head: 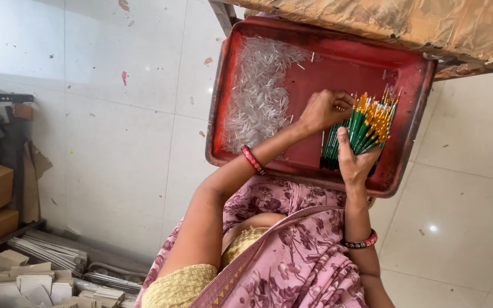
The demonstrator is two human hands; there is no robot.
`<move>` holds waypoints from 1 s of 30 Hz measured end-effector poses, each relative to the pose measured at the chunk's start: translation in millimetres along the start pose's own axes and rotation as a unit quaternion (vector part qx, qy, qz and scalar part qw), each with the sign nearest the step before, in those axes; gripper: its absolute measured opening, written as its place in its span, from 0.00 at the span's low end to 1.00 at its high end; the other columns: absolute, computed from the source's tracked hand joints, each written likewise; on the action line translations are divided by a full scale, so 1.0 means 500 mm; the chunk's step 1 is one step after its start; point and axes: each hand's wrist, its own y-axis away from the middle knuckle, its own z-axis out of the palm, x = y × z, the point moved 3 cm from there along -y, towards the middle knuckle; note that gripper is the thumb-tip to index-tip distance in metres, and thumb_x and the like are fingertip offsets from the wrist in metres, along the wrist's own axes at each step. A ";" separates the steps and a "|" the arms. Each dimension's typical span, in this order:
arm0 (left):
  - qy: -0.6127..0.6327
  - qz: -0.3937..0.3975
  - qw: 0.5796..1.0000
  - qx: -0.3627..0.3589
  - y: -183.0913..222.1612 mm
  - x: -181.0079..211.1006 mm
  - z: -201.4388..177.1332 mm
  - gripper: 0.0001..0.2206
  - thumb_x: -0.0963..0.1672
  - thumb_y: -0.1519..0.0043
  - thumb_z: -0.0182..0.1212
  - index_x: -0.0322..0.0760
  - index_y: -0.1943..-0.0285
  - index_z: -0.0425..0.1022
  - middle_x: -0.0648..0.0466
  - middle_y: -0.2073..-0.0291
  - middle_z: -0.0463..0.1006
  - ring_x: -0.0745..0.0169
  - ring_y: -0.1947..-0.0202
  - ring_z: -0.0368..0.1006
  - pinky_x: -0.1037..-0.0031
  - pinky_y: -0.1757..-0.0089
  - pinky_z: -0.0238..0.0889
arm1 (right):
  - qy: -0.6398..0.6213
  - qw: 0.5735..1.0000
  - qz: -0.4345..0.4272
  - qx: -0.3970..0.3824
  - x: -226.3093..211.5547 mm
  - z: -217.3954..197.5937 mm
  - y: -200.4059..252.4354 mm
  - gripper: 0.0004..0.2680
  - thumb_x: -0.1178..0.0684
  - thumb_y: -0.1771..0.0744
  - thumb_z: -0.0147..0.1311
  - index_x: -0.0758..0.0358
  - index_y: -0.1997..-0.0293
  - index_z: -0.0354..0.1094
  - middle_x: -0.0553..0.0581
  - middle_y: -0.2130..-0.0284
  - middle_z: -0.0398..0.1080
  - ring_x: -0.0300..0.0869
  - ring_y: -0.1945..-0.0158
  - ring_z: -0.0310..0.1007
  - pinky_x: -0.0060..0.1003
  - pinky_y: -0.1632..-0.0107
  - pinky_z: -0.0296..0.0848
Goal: The recorder is assembling paintbrushes by inserting small clear plastic sleeves onto the brush heads.
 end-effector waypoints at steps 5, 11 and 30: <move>-0.100 0.049 0.993 -0.046 -0.019 0.033 -0.081 0.07 0.43 0.42 0.70 0.40 0.57 0.84 0.54 0.65 0.87 0.64 0.65 0.86 0.74 0.62 0.80 | -0.150 0.969 0.191 -0.036 0.066 0.010 -0.012 0.08 0.53 0.29 0.60 0.69 0.60 0.72 0.55 0.76 0.69 0.39 0.80 0.65 0.33 0.77 0.63; -0.393 0.154 0.904 0.069 -0.075 0.046 -0.258 0.07 0.42 0.42 0.67 0.43 0.57 0.87 0.44 0.69 0.84 0.44 0.73 0.79 0.57 0.67 0.73 | -0.067 0.948 0.174 -0.259 0.054 0.041 -0.006 0.11 0.49 0.30 0.54 0.72 0.56 0.70 0.61 0.58 0.81 0.43 0.79 0.77 0.34 0.80 0.73; -0.665 0.160 0.726 -0.071 -0.146 -0.070 -0.219 0.03 0.39 0.45 0.61 0.36 0.68 0.79 0.46 0.74 0.78 0.54 0.71 0.77 0.63 0.72 0.70 | -0.027 0.983 0.121 -0.137 0.059 0.017 -0.017 0.11 0.52 0.29 0.51 0.75 0.50 0.69 0.67 0.58 0.78 0.45 0.76 0.80 0.37 0.80 0.75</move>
